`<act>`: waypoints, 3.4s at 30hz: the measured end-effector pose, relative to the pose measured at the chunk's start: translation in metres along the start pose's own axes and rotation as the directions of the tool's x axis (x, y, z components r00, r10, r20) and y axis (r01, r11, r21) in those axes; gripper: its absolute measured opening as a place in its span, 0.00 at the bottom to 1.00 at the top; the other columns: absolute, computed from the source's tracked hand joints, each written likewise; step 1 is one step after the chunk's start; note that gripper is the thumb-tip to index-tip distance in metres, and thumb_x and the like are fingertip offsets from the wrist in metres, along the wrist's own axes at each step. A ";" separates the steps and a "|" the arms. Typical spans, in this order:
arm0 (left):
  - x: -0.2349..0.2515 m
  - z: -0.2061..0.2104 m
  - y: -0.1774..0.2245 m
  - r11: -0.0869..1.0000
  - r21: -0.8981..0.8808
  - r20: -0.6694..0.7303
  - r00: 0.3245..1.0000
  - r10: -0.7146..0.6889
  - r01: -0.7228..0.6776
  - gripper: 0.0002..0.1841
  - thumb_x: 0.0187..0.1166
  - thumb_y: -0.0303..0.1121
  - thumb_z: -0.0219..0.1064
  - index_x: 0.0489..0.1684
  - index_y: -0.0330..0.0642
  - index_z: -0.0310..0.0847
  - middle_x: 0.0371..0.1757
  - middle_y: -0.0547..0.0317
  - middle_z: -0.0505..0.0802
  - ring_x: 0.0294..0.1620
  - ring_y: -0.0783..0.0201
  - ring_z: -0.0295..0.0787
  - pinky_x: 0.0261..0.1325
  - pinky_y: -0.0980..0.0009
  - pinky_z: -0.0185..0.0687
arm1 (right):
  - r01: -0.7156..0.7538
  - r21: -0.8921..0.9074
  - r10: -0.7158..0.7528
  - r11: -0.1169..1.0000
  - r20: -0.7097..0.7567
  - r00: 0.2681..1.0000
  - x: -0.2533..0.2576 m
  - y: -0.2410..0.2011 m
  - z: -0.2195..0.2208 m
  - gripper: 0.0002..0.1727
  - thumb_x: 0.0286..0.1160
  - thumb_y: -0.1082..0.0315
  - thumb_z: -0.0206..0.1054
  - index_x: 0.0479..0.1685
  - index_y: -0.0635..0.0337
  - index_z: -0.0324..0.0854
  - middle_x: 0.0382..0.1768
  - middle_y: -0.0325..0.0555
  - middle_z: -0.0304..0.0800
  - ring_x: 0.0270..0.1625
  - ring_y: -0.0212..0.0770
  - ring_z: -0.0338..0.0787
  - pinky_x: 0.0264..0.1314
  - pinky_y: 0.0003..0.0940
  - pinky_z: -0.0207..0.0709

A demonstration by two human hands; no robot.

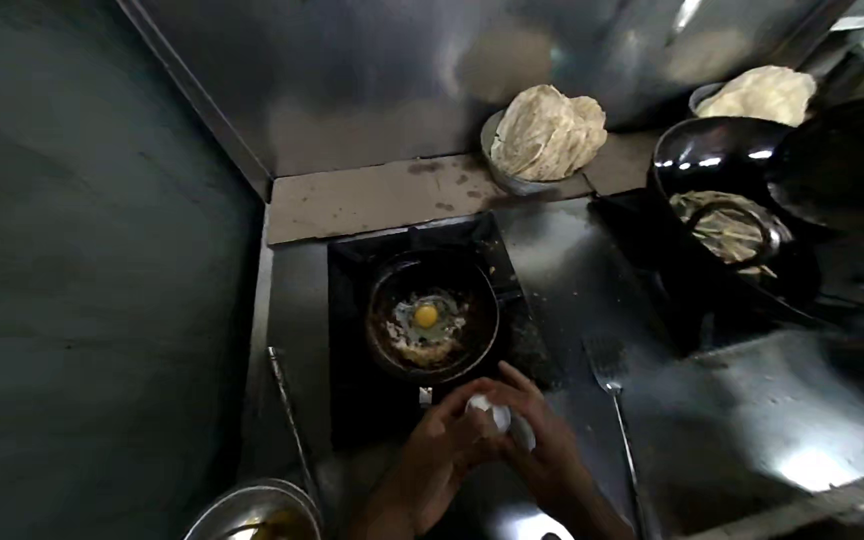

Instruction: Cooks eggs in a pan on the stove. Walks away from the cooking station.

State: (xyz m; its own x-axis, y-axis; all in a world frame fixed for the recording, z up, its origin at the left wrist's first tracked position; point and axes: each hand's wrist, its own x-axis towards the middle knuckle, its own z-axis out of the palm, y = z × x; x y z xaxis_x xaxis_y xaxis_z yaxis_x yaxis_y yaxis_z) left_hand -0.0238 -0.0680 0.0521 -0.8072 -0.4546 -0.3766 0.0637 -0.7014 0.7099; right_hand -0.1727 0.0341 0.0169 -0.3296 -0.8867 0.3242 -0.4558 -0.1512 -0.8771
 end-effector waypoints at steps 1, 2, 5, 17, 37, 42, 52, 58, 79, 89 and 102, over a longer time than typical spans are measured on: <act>-0.006 0.003 -0.014 1.000 0.008 -0.020 0.999 -0.029 0.029 0.29 0.79 0.37 0.71 0.77 0.34 0.69 0.56 0.55 0.92 0.53 0.61 0.93 0.60 0.61 0.91 | 0.003 -0.018 -0.002 1.000 0.029 1.000 -0.016 -0.001 -0.001 0.21 0.79 0.48 0.70 0.65 0.47 0.84 0.71 0.43 0.88 0.85 0.49 0.73 0.85 0.53 0.70; -0.013 0.005 -0.026 0.997 0.032 -0.043 0.996 -0.072 0.073 0.26 0.79 0.32 0.69 0.75 0.35 0.70 0.54 0.56 0.92 0.51 0.62 0.93 0.59 0.62 0.91 | -0.007 -0.019 0.008 1.000 0.058 0.998 -0.033 -0.001 -0.003 0.21 0.79 0.47 0.70 0.65 0.45 0.85 0.72 0.42 0.87 0.86 0.50 0.72 0.87 0.55 0.67; -0.032 -0.005 -0.064 0.973 0.122 -0.033 0.981 -0.192 0.194 0.23 0.81 0.31 0.67 0.74 0.36 0.72 0.55 0.51 0.91 0.52 0.59 0.93 0.59 0.61 0.91 | -0.153 0.006 0.152 0.988 0.065 0.986 -0.080 0.002 -0.024 0.26 0.78 0.51 0.71 0.72 0.52 0.83 0.75 0.48 0.84 0.83 0.46 0.77 0.84 0.48 0.73; -0.079 -0.084 -0.131 0.072 0.964 -0.251 0.965 -0.082 0.257 0.29 0.82 0.40 0.66 0.83 0.41 0.72 0.84 0.36 0.73 0.85 0.41 0.69 0.84 0.50 0.67 | -0.542 -0.684 0.857 0.488 0.258 0.447 -0.192 0.016 -0.034 0.38 0.74 0.43 0.72 0.85 0.46 0.71 0.74 0.61 0.79 0.73 0.62 0.83 0.71 0.58 0.79; -0.091 -0.100 -0.170 -0.071 0.996 -0.046 0.985 0.166 0.058 0.27 0.74 0.36 0.67 0.77 0.50 0.81 0.84 0.37 0.74 0.85 0.33 0.67 0.80 0.37 0.66 | -0.397 -0.566 0.654 0.723 0.376 0.656 -0.186 0.034 0.005 0.23 0.83 0.54 0.63 0.75 0.47 0.82 0.75 0.59 0.80 0.76 0.57 0.82 0.75 0.52 0.78; -0.094 -0.100 -0.171 -0.008 1.000 -0.014 0.976 0.217 0.016 0.27 0.73 0.32 0.69 0.76 0.46 0.81 0.83 0.35 0.75 0.83 0.33 0.70 0.80 0.38 0.68 | -0.777 -0.115 0.781 0.619 0.189 0.595 -0.199 0.041 -0.024 0.23 0.76 0.59 0.69 0.66 0.64 0.82 0.60 0.55 0.88 0.56 0.44 0.90 0.60 0.40 0.85; -0.099 -0.101 -0.172 -0.033 0.999 0.035 0.935 0.353 -0.024 0.30 0.67 0.35 0.70 0.76 0.46 0.81 0.80 0.31 0.77 0.81 0.29 0.71 0.77 0.34 0.70 | -0.835 0.059 0.835 0.548 -0.095 0.541 -0.251 0.032 -0.071 0.26 0.80 0.63 0.60 0.77 0.64 0.73 0.57 0.52 0.87 0.47 0.40 0.91 0.50 0.36 0.87; -0.116 -0.099 -0.160 -0.044 0.994 0.110 0.918 0.381 -0.101 0.26 0.71 0.36 0.67 0.72 0.43 0.83 0.79 0.28 0.77 0.80 0.26 0.70 0.76 0.31 0.68 | -0.631 -0.516 0.668 0.579 -0.143 0.730 -0.257 0.032 -0.043 0.25 0.82 0.62 0.65 0.77 0.59 0.78 0.72 0.65 0.81 0.71 0.61 0.85 0.71 0.55 0.82; 0.018 -0.024 -0.005 0.103 0.842 0.451 0.795 0.405 -0.530 0.20 0.82 0.33 0.69 0.71 0.39 0.84 0.68 0.45 0.89 0.70 0.56 0.87 0.75 0.61 0.81 | -0.364 0.269 0.340 0.892 0.135 0.931 -0.003 0.000 -0.011 0.20 0.79 0.63 0.69 0.67 0.60 0.80 0.50 0.43 0.92 0.41 0.34 0.91 0.42 0.33 0.89; 0.081 -0.083 0.061 0.010 0.869 0.431 0.766 0.477 -0.496 0.24 0.73 0.26 0.75 0.71 0.33 0.82 0.60 0.40 0.92 0.62 0.51 0.91 0.70 0.55 0.84 | -0.502 0.234 0.423 0.833 0.317 0.849 0.118 0.027 0.022 0.17 0.81 0.70 0.68 0.66 0.58 0.80 0.43 0.49 0.91 0.34 0.41 0.90 0.39 0.39 0.88; 0.117 -0.105 0.085 -0.026 0.935 0.334 0.856 0.395 -0.353 0.20 0.76 0.24 0.70 0.68 0.36 0.85 0.61 0.42 0.92 0.65 0.51 0.90 0.73 0.55 0.82 | -0.387 -0.198 0.431 0.901 0.305 0.849 0.167 0.047 0.028 0.20 0.79 0.62 0.73 0.68 0.54 0.83 0.45 0.53 0.93 0.38 0.48 0.94 0.44 0.51 0.89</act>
State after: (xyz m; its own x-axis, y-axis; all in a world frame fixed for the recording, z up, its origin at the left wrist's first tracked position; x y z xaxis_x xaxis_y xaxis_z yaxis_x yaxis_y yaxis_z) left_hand -0.0517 -0.2389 0.0062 -0.8615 -0.4829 0.1570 -0.2659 0.6924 0.6708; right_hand -0.2261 -0.1329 0.0201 -0.2247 -0.9513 -0.2109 -0.4466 0.2929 -0.8455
